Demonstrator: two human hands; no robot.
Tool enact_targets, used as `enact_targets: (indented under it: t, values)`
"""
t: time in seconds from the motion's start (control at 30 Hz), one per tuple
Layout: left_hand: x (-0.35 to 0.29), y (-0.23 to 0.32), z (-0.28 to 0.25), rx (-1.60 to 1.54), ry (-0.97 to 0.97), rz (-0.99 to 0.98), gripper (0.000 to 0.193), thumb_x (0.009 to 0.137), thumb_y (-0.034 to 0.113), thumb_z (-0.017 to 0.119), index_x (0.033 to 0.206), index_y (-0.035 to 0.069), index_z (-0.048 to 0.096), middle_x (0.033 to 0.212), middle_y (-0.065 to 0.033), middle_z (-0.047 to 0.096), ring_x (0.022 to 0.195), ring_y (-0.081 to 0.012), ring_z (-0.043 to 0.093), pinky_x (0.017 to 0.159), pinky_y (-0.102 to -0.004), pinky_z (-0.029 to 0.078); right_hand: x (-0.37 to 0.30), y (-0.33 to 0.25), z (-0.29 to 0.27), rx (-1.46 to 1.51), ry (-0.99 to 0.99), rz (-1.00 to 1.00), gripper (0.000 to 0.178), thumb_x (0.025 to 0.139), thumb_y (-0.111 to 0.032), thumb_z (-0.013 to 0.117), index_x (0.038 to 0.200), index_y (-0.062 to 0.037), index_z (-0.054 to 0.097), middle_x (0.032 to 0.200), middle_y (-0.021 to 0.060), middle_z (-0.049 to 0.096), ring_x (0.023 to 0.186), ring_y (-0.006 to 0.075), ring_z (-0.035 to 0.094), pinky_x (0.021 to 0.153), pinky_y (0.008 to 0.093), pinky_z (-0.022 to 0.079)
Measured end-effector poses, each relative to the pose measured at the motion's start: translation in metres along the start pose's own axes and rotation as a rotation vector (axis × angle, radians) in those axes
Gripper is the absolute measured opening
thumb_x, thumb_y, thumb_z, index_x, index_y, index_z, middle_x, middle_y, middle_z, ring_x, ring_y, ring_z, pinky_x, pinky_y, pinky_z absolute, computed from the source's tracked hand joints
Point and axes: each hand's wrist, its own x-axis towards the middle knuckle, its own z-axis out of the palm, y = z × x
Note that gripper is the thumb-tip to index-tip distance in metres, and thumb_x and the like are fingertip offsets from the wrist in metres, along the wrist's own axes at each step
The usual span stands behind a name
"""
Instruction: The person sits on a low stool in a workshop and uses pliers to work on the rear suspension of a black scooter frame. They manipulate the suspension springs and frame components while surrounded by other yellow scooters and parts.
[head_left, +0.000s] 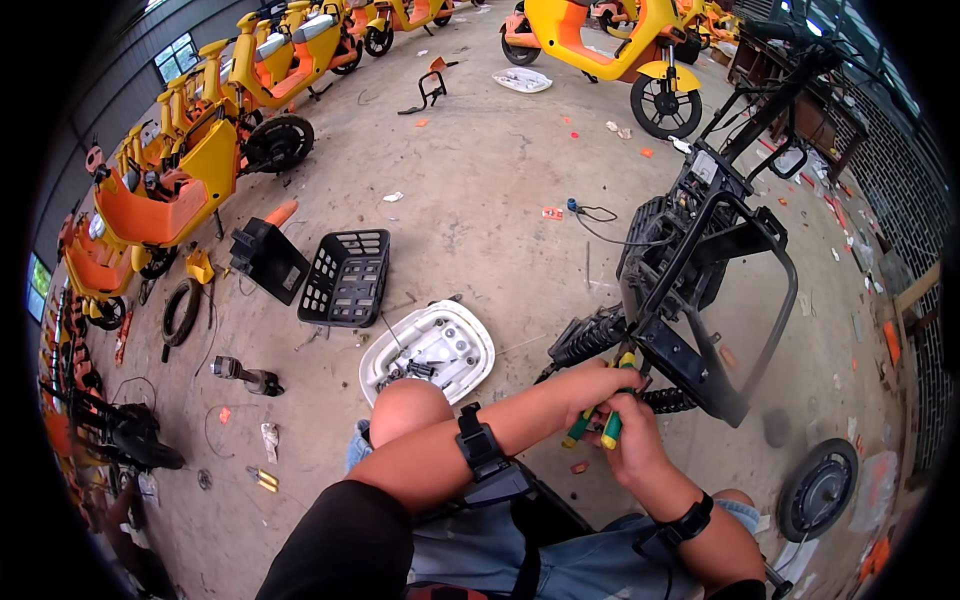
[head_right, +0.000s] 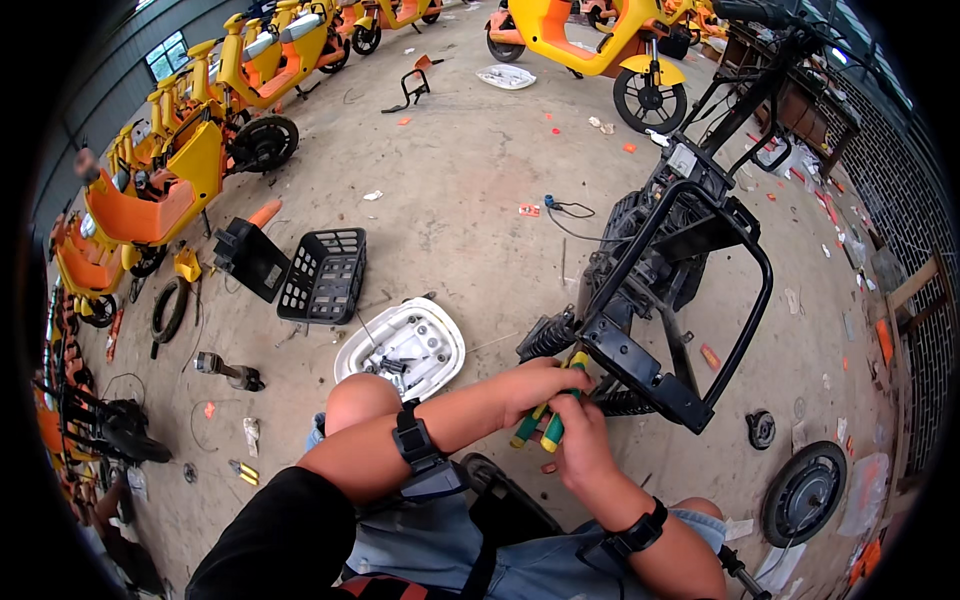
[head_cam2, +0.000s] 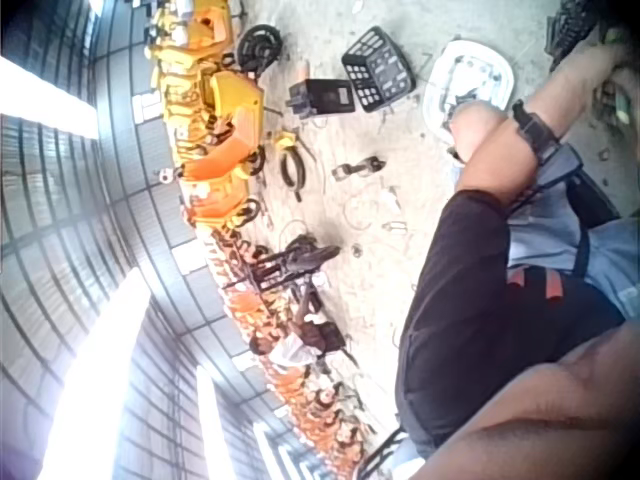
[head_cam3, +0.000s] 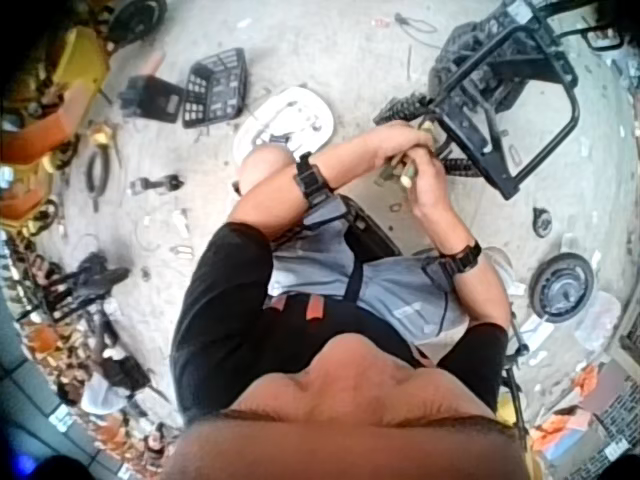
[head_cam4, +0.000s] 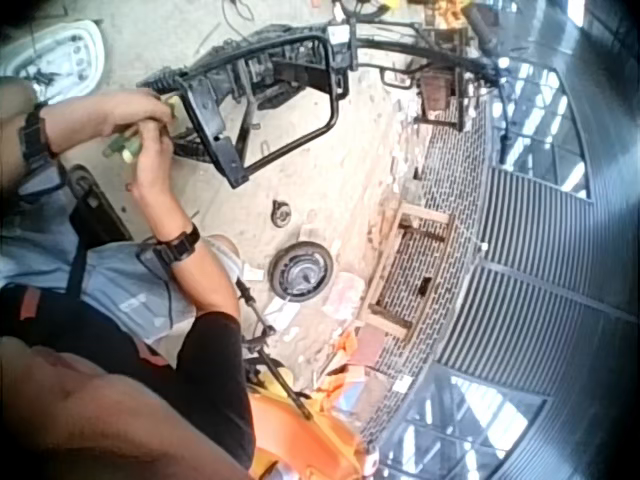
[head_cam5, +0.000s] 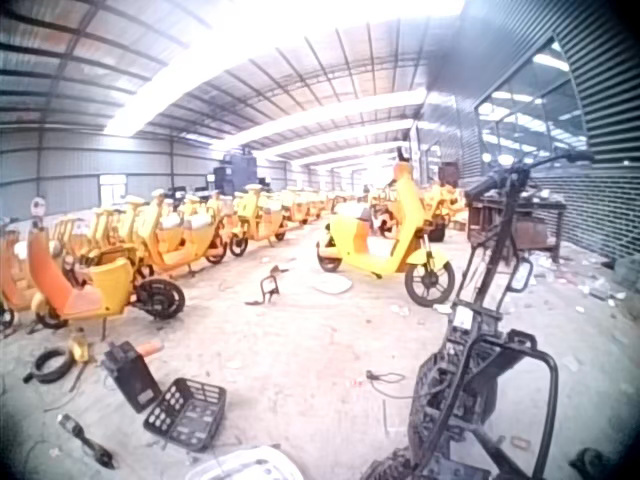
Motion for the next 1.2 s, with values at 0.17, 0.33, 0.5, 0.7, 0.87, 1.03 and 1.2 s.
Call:
enact_targets:
  t: [0.17,0.33,0.5,0.7,0.87,1.03,1.2]
  values:
    - [0.001,-0.001,0.002,0.016,0.069,0.035,0.045,0.084,0.029,0.069,0.113,-0.003,0.055,0.095,-0.0109,0.062,0.078,-0.0175,0.062,0.061,-0.032,0.052,0.0,-0.001,0.004,-0.04,0.034,-0.003,0.02,0.09,-0.026,0.057,0.091,-0.007,0.061,0.086,0.0021,0.062,0.08,0.0152,0.062,0.073,0.037,0.053]
    - [-0.004,0.0,0.007,0.037,0.047,0.032,0.046,0.086,0.03,0.068,0.114,-0.004,0.053,0.096,-0.0118,0.062,0.08,-0.0184,0.063,0.062,-0.0333,0.053,0.003,0.005,-0.008,-0.087,0.046,-0.031,0.018,0.09,-0.024,0.06,0.095,-0.0068,0.061,0.084,0.0018,0.061,0.077,0.0143,0.062,0.071,0.0325,0.053]
    - [0.003,-0.007,0.007,0.037,0.076,0.044,0.048,0.086,0.03,0.068,0.115,-0.005,0.053,0.098,-0.0125,0.061,0.083,-0.0193,0.063,0.068,-0.0342,0.054,0.004,0.008,-0.013,-0.134,0.049,-0.037,0.018,0.091,-0.023,0.061,0.096,-0.0063,0.061,0.084,0.0013,0.06,0.075,0.0142,0.062,0.067,0.0306,0.052]
    - [0.005,-0.016,0.001,0.016,0.039,0.083,0.049,0.087,0.028,0.067,0.12,-0.005,0.051,0.108,-0.0129,0.059,0.099,-0.0198,0.06,0.084,-0.0336,0.052,0.013,0.03,-0.021,-0.175,0.059,-0.164,0.027,0.088,-0.02,0.063,0.109,-0.0025,0.058,0.094,0.0025,0.06,0.081,0.01,0.057,0.067,0.0283,0.049]
    - [0.015,-0.028,-0.005,-0.034,-0.025,0.149,0.042,0.09,0.022,0.064,0.121,-0.002,0.051,0.111,-0.0111,0.059,0.103,-0.0193,0.059,0.09,-0.0331,0.05,0.007,0.024,-0.017,-0.352,0.095,-0.231,0.037,0.088,-0.024,0.061,0.117,-0.0012,0.057,0.098,0.0075,0.061,0.086,0.0165,0.059,0.067,0.0347,0.05]
    - [0.016,-0.035,-0.001,-0.111,0.0,0.169,0.041,0.089,0.023,0.065,0.12,-0.001,0.052,0.108,-0.0111,0.06,0.1,-0.0203,0.06,0.089,-0.0345,0.05,0.009,0.026,-0.02,-0.418,0.089,-0.278,0.044,0.087,-0.032,0.059,0.12,-0.0023,0.056,0.102,0.0114,0.062,0.088,0.0238,0.061,0.063,0.0442,0.053]
    - [0.009,-0.025,0.01,-0.109,0.033,0.154,0.039,0.088,0.025,0.065,0.118,0.001,0.054,0.106,-0.0113,0.06,0.097,-0.0198,0.061,0.084,-0.0352,0.051,0.016,0.029,-0.027,-0.23,0.038,-0.239,0.041,0.088,-0.029,0.059,0.121,-0.0047,0.056,0.106,0.0089,0.061,0.092,0.0224,0.061,0.074,0.0415,0.054]
